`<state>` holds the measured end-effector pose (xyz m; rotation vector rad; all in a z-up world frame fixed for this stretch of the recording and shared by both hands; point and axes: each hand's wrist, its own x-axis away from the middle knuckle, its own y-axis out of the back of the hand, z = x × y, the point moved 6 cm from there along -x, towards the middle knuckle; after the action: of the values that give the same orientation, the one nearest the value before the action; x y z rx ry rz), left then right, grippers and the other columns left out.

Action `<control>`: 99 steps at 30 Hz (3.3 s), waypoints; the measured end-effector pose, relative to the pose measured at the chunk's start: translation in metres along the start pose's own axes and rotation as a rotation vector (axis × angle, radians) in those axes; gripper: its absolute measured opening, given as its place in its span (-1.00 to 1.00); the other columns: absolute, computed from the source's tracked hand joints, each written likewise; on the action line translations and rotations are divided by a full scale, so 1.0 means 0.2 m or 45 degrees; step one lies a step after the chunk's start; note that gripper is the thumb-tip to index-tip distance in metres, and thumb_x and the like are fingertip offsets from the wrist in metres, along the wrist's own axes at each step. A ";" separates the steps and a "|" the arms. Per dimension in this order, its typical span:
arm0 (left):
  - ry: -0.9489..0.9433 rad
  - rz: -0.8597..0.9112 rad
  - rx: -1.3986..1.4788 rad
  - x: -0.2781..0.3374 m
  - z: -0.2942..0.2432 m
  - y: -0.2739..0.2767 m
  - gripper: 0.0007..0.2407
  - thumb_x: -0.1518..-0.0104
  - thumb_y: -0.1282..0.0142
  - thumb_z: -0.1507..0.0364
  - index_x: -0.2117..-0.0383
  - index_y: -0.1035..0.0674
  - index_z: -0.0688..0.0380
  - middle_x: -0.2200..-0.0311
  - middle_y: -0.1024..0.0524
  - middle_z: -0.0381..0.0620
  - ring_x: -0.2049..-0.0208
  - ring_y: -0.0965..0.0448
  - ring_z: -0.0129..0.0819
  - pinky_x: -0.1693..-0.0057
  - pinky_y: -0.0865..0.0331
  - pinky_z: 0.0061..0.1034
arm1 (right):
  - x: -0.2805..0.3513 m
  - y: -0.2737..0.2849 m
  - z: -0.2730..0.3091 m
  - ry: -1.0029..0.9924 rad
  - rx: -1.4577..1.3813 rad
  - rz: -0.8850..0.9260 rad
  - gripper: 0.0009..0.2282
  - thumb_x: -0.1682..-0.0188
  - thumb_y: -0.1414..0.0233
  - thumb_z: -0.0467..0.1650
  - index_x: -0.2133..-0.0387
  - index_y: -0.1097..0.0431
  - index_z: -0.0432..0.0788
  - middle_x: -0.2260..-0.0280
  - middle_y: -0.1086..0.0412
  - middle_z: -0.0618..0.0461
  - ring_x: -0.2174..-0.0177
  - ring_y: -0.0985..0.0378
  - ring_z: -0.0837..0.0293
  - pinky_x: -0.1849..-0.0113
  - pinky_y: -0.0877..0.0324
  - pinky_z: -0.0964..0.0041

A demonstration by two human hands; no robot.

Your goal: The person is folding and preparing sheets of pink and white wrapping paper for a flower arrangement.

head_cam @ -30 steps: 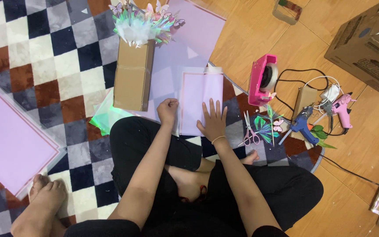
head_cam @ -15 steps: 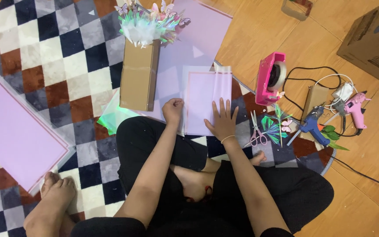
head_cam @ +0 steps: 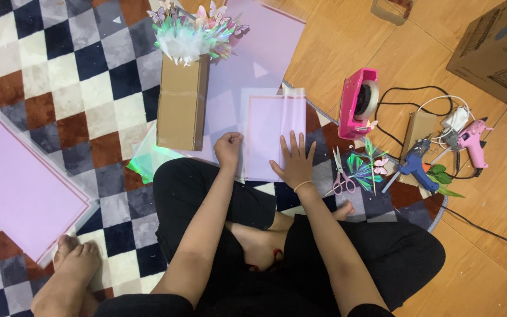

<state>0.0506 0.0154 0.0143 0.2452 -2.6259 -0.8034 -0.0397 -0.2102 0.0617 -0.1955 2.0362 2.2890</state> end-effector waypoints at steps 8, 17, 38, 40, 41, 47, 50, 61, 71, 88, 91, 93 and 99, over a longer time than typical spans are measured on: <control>0.004 0.016 0.022 0.00 -0.01 0.00 -0.92 -0.06 -0.32 0.48 0.35 -0.72 0.15 0.46 -0.65 -0.04 0.34 -0.64 -0.21 0.22 -0.53 -0.40 | 0.01 -0.03 0.01 0.020 0.027 0.002 -0.26 0.08 0.04 0.07 -0.38 0.03 0.17 -0.38 0.10 -0.05 -0.37 0.22 -0.12 -0.24 0.41 -0.47; -0.015 -0.002 -0.013 0.00 -0.02 0.01 -0.93 -0.03 -0.33 0.48 0.38 -0.72 0.11 0.48 -0.65 -0.07 0.36 -0.64 -0.22 0.23 -0.54 -0.41 | 0.00 -0.02 0.02 0.028 0.016 0.002 -0.26 0.08 0.05 0.08 -0.38 0.04 0.17 -0.38 0.11 -0.05 -0.38 0.24 -0.11 -0.23 0.46 -0.50; -0.186 -0.003 -0.091 0.16 -0.32 0.13 -0.76 -0.05 -0.32 0.48 0.15 -0.63 0.20 0.26 -0.57 0.05 0.17 -0.56 -0.06 0.04 -0.47 -0.28 | -0.01 -0.03 0.06 0.067 -0.031 0.025 -0.27 0.04 0.07 0.08 -0.38 0.04 0.13 -0.38 0.14 -0.08 -0.36 0.21 -0.15 -0.21 0.46 -0.53; -0.390 -0.021 -0.151 0.22 -0.46 0.10 -0.62 -0.03 -0.34 0.52 -0.01 -0.55 0.33 0.09 -0.49 0.22 0.00 -0.49 0.18 -0.14 -0.41 -0.10 | -0.01 -0.04 0.06 0.070 -0.026 0.027 -0.26 0.04 0.08 0.09 -0.39 0.04 0.13 -0.39 0.14 -0.08 -0.36 0.22 -0.15 -0.21 0.48 -0.53; -0.746 0.108 -0.267 0.24 -0.49 -0.02 -0.70 -0.13 -0.20 0.54 -0.01 -0.57 0.29 0.08 -0.52 0.22 -0.03 -0.50 0.16 -0.15 -0.38 -0.09 | 0.00 -0.04 0.06 0.071 -0.031 0.014 -0.27 0.03 0.08 0.08 -0.38 0.04 0.12 -0.38 0.14 -0.09 -0.37 0.22 -0.15 -0.21 0.48 -0.53; -1.204 0.596 -0.737 0.31 -0.51 -0.40 -0.61 -0.23 -0.03 0.57 -0.21 -0.45 0.02 -0.25 -0.39 -0.08 -0.32 -0.29 -0.26 -0.39 -0.09 -0.30 | -0.01 -0.05 0.06 0.079 0.017 -0.010 -0.32 0.11 -0.02 0.08 -0.22 -0.16 0.05 -0.35 0.04 -0.12 -0.36 0.14 -0.18 -0.22 0.35 -0.55; -1.189 0.515 -0.777 0.24 -0.44 -0.48 -0.65 -0.27 0.00 0.51 -0.20 -0.45 0.02 -0.25 -0.39 -0.16 -0.31 -0.30 -0.37 -0.39 -0.08 -0.33 | -0.03 -0.06 0.04 0.044 -0.053 0.096 -0.32 0.08 0.00 0.03 -0.30 -0.07 0.07 -0.39 0.11 -0.09 -0.36 0.17 -0.17 -0.22 0.38 -0.56; -1.025 0.678 -0.918 0.26 -0.47 -0.50 -0.26 -0.01 -0.29 0.05 -0.31 -0.29 0.11 -0.34 -0.23 -0.09 -0.39 -0.13 -0.29 -0.47 0.11 -0.20 | 0.00 -0.24 -0.25 -0.174 -0.214 -0.026 -0.56 0.12 0.02 -0.35 -0.11 -0.31 0.08 -0.08 -0.26 0.24 -0.18 -0.20 0.18 -0.18 0.02 0.03; -1.059 0.614 -0.929 0.27 -0.45 -0.50 -0.22 0.02 -0.32 0.08 -0.34 -0.25 0.14 -0.35 -0.19 -0.07 -0.40 -0.12 -0.25 -0.48 0.14 -0.19 | -0.49 -0.15 -0.27 -0.036 0.192 -0.296 -0.49 0.22 0.04 -0.32 -0.10 -0.39 0.02 -0.12 -0.33 0.19 -0.05 -0.32 0.07 0.04 -0.18 -0.10; -1.135 0.454 -1.025 0.22 -0.47 -0.55 -0.06 0.26 -0.34 -0.05 -0.31 -0.26 0.18 -0.32 -0.22 -0.08 -0.29 -0.27 -0.26 -0.34 -0.14 -0.24 | -0.04 -0.07 -0.20 -0.206 0.161 -0.213 -0.59 0.29 -0.16 -0.30 0.10 -0.44 0.00 0.16 -0.36 -0.01 0.15 -0.39 -0.08 0.17 -0.22 -0.06; -1.162 0.468 -1.019 0.24 -0.49 -0.53 -0.04 0.32 -0.39 -0.05 -0.30 -0.29 0.17 -0.31 -0.24 -0.09 -0.26 -0.29 -0.25 -0.32 -0.17 -0.23 | 0.20 0.08 -0.08 -0.268 0.124 -0.251 -0.57 0.26 -0.13 -0.31 0.02 -0.43 0.08 0.18 -0.35 0.00 0.22 -0.42 -0.05 0.24 -0.26 0.02; -1.084 0.579 -1.084 0.26 -0.52 -0.51 -0.07 0.21 -0.36 -0.03 -0.33 -0.23 0.18 -0.35 -0.15 -0.10 -0.30 -0.20 -0.25 -0.36 -0.09 -0.23 | 0.28 0.10 -0.07 -0.441 -0.081 -0.054 -0.65 0.21 -0.18 -0.34 0.09 -0.49 0.02 0.21 -0.41 -0.04 0.25 -0.52 -0.06 0.30 -0.37 0.07; -1.019 0.710 -1.093 0.27 -0.52 -0.50 -0.07 0.16 -0.30 -0.04 -0.36 -0.17 0.18 -0.39 -0.04 -0.10 -0.35 -0.06 -0.24 -0.39 0.02 -0.22 | 0.53 -0.44 -0.36 -0.650 -0.279 0.467 -0.85 0.11 -0.15 -0.20 0.34 -0.58 0.13 0.34 -0.41 0.08 0.32 -0.60 0.01 0.33 -0.51 0.16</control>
<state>0.0498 -0.1335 0.0531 -1.1851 -2.4098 -1.9450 -0.1300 -0.2739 -0.0484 0.7328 1.6624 2.4169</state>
